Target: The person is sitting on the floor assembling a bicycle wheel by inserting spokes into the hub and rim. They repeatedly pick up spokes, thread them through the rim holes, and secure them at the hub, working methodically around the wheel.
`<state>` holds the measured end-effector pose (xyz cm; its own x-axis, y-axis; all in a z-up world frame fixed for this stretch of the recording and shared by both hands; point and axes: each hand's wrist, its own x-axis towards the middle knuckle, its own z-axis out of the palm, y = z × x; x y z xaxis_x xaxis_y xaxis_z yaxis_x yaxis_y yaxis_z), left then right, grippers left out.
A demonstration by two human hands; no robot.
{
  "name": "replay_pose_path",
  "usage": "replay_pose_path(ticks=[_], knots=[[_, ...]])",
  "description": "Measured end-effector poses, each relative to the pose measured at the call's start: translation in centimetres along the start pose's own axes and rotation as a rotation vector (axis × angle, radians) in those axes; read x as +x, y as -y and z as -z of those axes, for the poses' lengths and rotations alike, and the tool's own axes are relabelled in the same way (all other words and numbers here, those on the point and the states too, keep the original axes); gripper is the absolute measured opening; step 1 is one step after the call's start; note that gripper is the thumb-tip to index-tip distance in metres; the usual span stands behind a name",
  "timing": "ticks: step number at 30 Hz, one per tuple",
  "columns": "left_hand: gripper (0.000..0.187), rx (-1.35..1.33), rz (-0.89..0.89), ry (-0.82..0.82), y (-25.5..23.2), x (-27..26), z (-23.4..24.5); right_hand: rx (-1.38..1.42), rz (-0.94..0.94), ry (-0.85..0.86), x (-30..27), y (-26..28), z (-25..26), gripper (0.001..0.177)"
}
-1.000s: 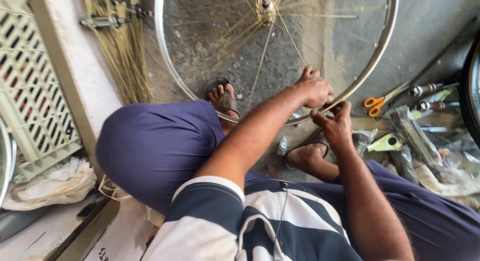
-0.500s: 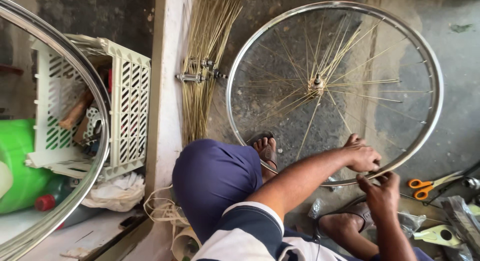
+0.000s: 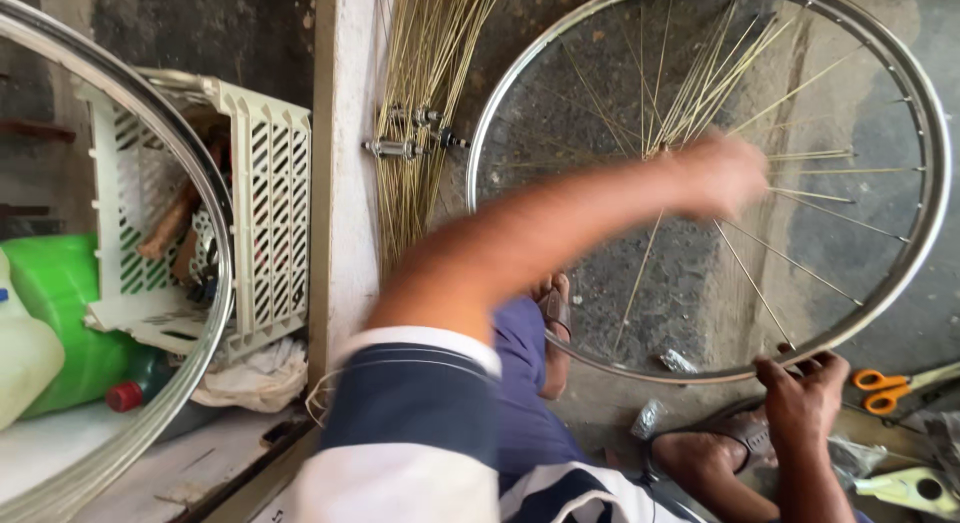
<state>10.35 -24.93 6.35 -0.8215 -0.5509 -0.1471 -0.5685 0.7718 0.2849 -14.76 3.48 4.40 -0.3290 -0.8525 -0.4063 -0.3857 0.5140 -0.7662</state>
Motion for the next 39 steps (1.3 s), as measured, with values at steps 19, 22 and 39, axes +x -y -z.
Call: replay_pose_path(ticks=[19, 22, 39], knots=[[0.043, -0.151, 1.204, -0.040, 27.5, -20.7, -9.5, -0.137, 0.061, -0.076, 0.5, 0.4, -1.0, 0.046], [0.044, -0.205, 1.237, -0.182, 27.9, -21.0, -8.9, -0.081, 0.035, -0.062, 0.5, 0.4, -0.7, 0.043], [0.036, -0.319, 1.172, -0.068, 32.1, -18.5, -9.2, 0.111, 0.064, -0.082, 1.9, -7.0, -0.5, 0.045]])
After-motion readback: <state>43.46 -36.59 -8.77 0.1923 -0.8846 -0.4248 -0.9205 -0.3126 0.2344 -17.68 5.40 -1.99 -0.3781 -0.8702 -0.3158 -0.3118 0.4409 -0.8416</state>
